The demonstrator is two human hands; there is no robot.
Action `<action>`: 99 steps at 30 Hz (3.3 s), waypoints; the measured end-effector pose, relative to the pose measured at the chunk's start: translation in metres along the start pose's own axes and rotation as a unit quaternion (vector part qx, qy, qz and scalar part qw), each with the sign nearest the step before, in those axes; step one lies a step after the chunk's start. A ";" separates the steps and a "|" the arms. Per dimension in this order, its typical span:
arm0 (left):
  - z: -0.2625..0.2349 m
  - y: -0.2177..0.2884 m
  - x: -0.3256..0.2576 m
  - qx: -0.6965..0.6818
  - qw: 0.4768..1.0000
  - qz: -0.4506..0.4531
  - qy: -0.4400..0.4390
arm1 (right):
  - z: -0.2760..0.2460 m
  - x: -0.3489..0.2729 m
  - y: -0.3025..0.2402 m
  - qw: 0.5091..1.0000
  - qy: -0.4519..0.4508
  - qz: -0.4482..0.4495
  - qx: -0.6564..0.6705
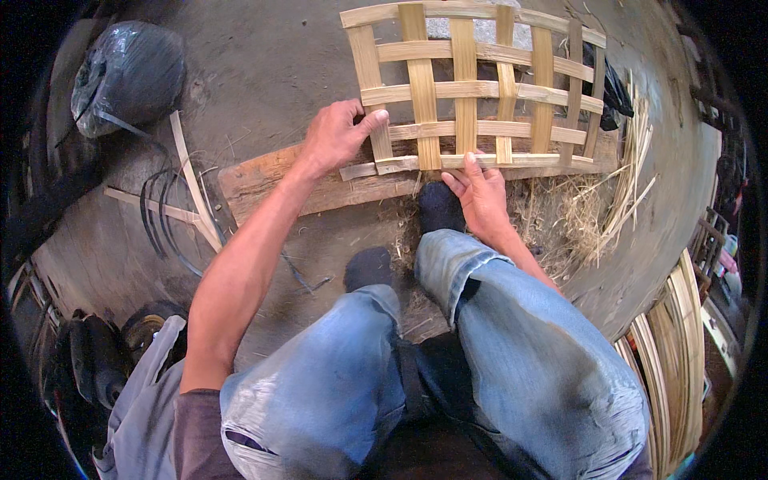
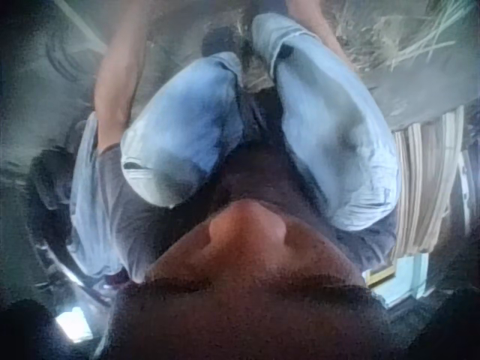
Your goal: The person weaves thin bamboo strips into a square lattice panel, using a hammer to tap the strips into place and secure the weave. They adjust the panel orientation and add a border strip along the edge.
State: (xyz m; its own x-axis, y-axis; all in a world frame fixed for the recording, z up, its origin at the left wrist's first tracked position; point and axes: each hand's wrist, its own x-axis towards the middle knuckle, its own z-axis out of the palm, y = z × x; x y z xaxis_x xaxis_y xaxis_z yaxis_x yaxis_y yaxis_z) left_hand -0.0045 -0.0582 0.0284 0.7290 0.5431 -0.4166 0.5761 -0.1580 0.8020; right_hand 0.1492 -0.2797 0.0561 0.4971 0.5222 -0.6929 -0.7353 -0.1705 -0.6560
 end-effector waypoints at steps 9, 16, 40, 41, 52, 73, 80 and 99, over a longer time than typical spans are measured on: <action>0.002 0.007 -0.007 -0.023 0.999 0.010 0.019 | 0.007 -0.002 0.006 0.997 0.038 -0.048 -0.041; 0.002 0.007 -0.005 -0.020 0.999 0.032 0.029 | 0.010 -0.008 0.006 0.994 0.064 -0.071 -0.058; -0.005 0.000 0.001 -0.077 0.995 0.057 -0.023 | -0.002 -0.008 0.004 0.999 0.023 -0.033 -0.025; -0.009 0.000 0.004 -0.086 0.993 0.067 -0.040 | -0.003 -0.006 0.003 0.999 0.003 -0.028 -0.039; -0.008 -0.014 0.015 -0.103 0.990 0.063 -0.070 | 0.022 -0.017 -0.009 0.998 -0.026 -0.039 -0.047; -0.003 -0.007 -0.006 -0.070 0.995 0.071 0.026 | 0.042 -0.028 0.003 0.982 0.088 -0.137 -0.091; -0.008 -0.006 -0.014 -0.095 0.992 0.078 0.014 | 0.046 -0.034 -0.001 0.976 0.078 -0.161 -0.124; -0.003 0.053 -0.019 -0.275 0.936 0.205 0.072 | 0.066 -0.057 -0.063 0.905 0.119 -0.368 -0.176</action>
State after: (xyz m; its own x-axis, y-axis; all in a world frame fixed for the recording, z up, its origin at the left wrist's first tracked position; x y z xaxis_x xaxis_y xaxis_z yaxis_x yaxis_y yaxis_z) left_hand 0.0111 -0.0746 0.0796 0.7666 0.6421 0.0057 -0.0483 0.0488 0.9976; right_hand 0.1366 -0.2434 0.1569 0.9086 0.4151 -0.0470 0.0067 -0.1270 -0.9919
